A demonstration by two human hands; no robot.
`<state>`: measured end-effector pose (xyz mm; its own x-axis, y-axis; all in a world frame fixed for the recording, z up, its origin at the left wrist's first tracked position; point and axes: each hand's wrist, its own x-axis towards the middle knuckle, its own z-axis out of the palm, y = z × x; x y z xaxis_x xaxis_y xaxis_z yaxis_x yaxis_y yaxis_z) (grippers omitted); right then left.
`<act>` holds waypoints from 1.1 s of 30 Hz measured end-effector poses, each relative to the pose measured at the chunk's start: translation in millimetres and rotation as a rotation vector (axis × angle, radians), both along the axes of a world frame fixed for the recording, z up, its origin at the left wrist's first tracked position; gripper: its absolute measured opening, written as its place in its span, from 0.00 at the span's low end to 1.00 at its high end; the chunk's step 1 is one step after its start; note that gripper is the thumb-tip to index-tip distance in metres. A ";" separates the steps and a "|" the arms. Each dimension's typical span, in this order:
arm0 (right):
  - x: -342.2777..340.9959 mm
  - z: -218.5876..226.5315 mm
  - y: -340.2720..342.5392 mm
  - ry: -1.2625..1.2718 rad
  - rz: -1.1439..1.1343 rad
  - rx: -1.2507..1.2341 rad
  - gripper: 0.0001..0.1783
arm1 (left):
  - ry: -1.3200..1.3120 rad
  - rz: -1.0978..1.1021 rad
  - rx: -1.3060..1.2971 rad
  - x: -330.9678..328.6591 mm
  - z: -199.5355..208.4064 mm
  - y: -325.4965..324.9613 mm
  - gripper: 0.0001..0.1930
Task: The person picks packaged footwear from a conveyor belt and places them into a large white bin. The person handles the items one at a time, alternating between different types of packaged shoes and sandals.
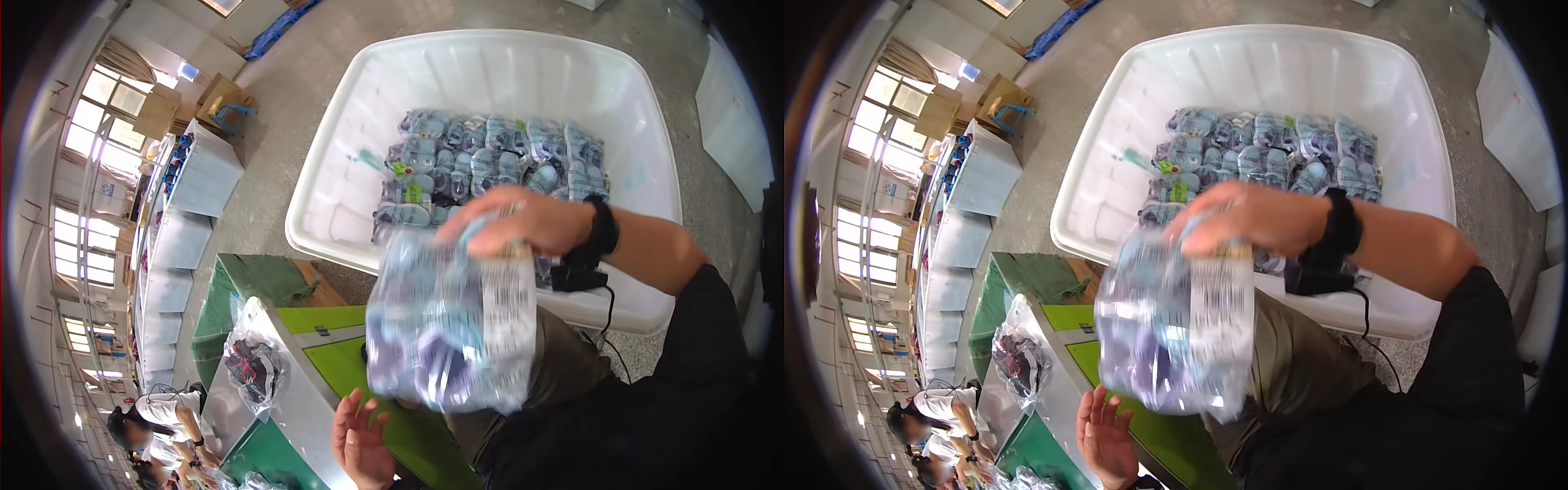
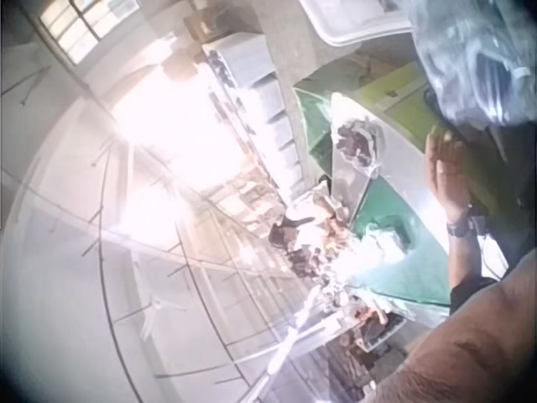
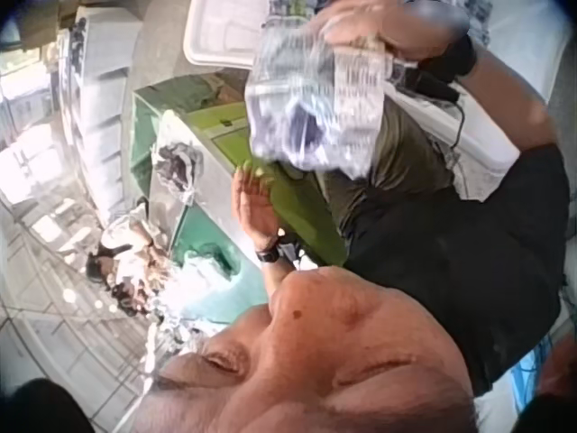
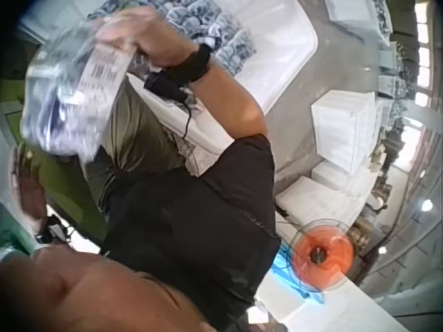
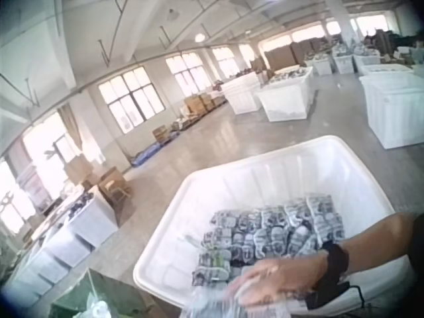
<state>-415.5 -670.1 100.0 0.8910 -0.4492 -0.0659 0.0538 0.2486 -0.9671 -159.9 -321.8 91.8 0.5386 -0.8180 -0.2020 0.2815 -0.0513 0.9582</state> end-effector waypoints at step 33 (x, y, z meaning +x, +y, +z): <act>-10.6 -139.2 -35.5 0.507 -0.411 -0.019 0.14 | -0.862 0.890 0.666 147.3 -57.5 294.0 0.19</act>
